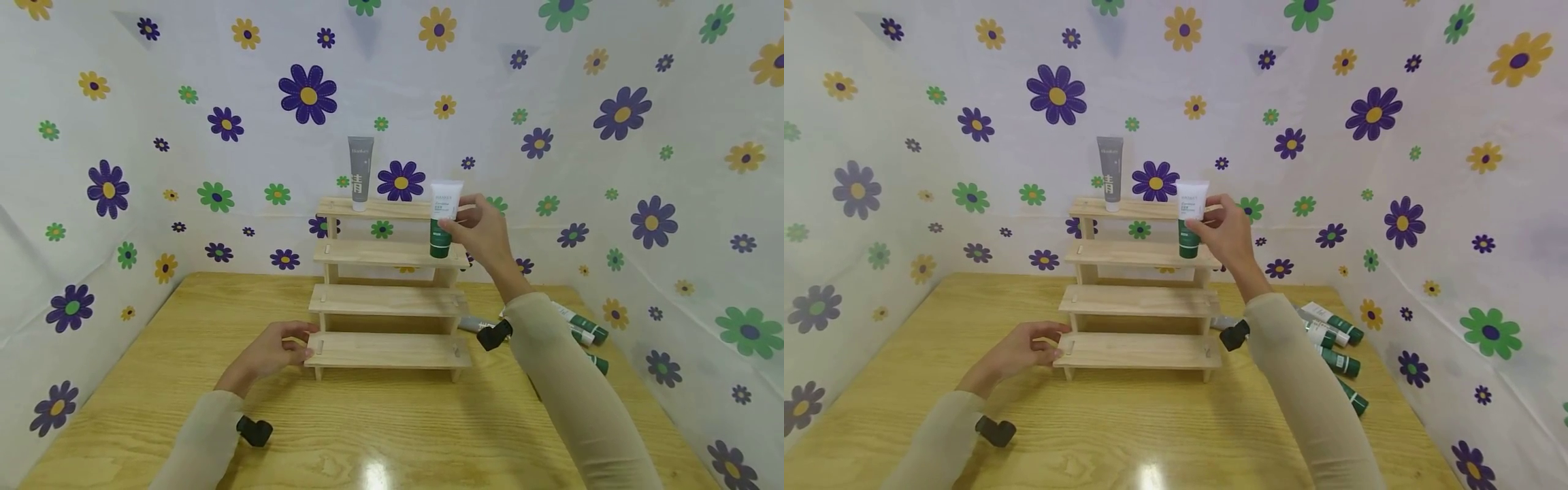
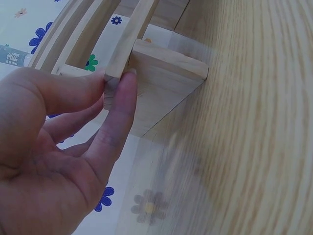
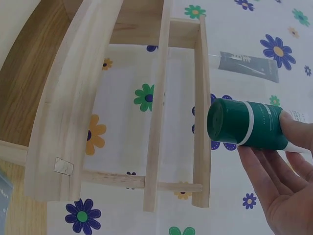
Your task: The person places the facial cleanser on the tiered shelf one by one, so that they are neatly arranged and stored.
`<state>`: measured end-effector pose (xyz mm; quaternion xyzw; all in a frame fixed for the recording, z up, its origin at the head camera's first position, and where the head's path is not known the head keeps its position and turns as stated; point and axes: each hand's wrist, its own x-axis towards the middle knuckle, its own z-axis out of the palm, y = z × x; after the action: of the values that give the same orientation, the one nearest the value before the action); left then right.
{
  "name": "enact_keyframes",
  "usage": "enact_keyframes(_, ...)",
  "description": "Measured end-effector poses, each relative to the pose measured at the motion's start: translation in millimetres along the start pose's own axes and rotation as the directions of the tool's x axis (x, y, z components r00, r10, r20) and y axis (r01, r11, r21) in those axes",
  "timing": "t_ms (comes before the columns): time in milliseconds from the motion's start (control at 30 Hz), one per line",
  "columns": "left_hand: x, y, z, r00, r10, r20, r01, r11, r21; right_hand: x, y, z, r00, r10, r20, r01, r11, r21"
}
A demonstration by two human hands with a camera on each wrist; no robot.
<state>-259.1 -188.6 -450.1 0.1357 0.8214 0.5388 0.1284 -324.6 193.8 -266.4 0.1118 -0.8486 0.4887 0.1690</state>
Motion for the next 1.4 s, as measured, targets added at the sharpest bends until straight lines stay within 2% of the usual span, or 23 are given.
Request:
enact_keyframes(233,1.5,-1.1,-0.4,1.000,0.007,0.009,-0.007,1.000,-0.001,9.7,-3,1,0.999,0.020,-0.034,-0.018,0.998,0.057)
enact_keyframes(467,1.1,-1.4,-0.3,1.000,0.005,0.006,-0.005,1.000,0.004,21.9,-14,9,0.997,-0.035,-0.067,0.040,0.997,0.071)
enact_keyframes(1000,1.6,-2.3,-0.7,1.000,0.003,0.009,-0.003,1.000,-0.009,49.7,-28,32,0.996,-0.003,-0.093,0.009,0.998,0.059)
enact_keyframes(1400,1.9,-2.2,-0.3,1.000,-0.003,0.008,0.003,1.000,-0.001,68.6,-25,42,0.995,0.014,-0.098,-0.008,0.998,0.069)
